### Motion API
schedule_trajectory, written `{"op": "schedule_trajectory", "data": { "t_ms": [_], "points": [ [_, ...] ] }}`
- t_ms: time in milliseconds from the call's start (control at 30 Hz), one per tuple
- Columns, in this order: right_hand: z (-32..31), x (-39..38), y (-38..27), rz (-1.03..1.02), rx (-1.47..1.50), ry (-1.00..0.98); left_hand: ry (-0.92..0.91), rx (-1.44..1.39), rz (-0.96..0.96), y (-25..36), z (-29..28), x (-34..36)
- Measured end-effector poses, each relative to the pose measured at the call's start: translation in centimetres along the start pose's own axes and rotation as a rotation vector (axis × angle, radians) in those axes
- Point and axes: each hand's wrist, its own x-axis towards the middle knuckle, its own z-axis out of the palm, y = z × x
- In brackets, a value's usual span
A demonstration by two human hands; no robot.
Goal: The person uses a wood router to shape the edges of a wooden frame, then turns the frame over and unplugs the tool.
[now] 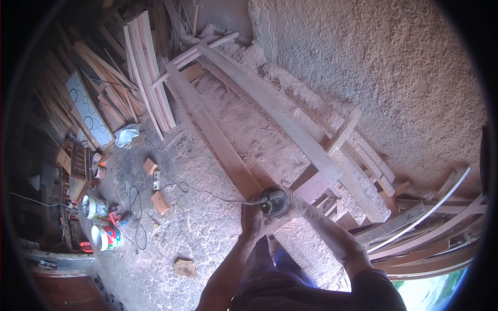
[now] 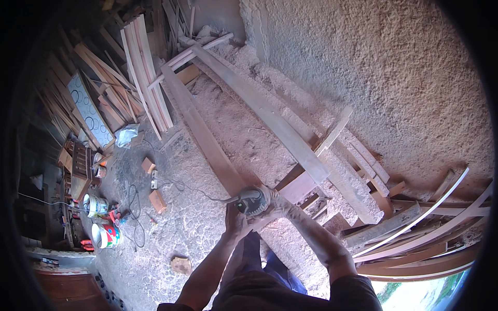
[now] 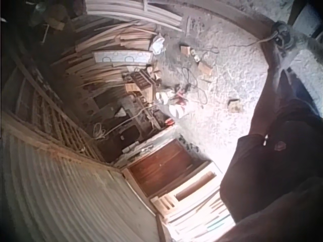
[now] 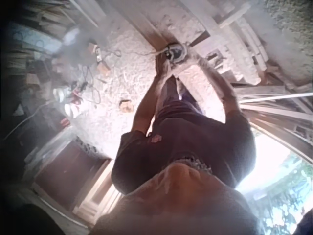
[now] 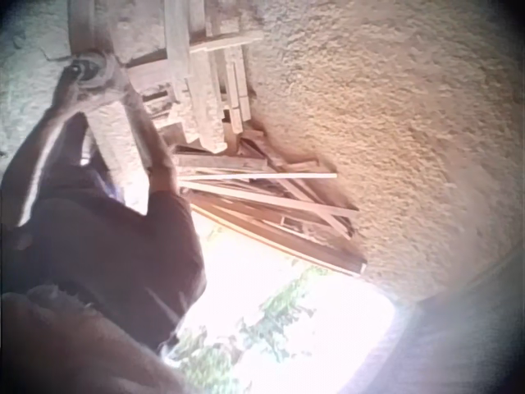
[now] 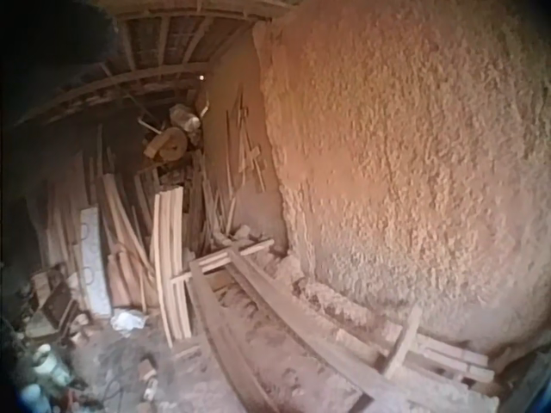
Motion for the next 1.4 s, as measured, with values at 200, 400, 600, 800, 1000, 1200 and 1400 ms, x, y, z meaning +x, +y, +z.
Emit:
{"op": "schedule_trajectory", "data": {
  "t_ms": [200,400,600,800,1000,1200,1400],
  "points": [
    [-0.2,0.8,-1.3,0.019,0.03,0.012,-0.039,-0.403,-0.092,-1.5,0.5,1.4],
    [0.8,2.3,-1.0,0.068,0.333,0.072,-0.126,-1.078,-0.386,-2.3,0.1,3.5],
    [0.8,4.0,1.5,-0.083,-0.004,0.142,-0.193,-1.294,-0.501,-2.6,-0.6,5.1],
    [0.2,5.7,-2.1,-0.021,0.05,0.097,-0.178,-1.328,-0.532,-3.8,-1.6,6.3],
    [0.9,6.7,2.0,-0.003,0.154,0.165,-0.174,-1.342,-0.542,-4.2,-1.8,7.9],
    [0.9,9.5,0.3,-0.02,0.135,0.143,-0.148,-1.344,-0.545,-5.7,-2.7,9.9],
    [0.2,13.8,0.9,-0.025,0.052,0.134,-0.146,-1.348,-0.516,-7.6,-4.3,14.0]
  ]
}}
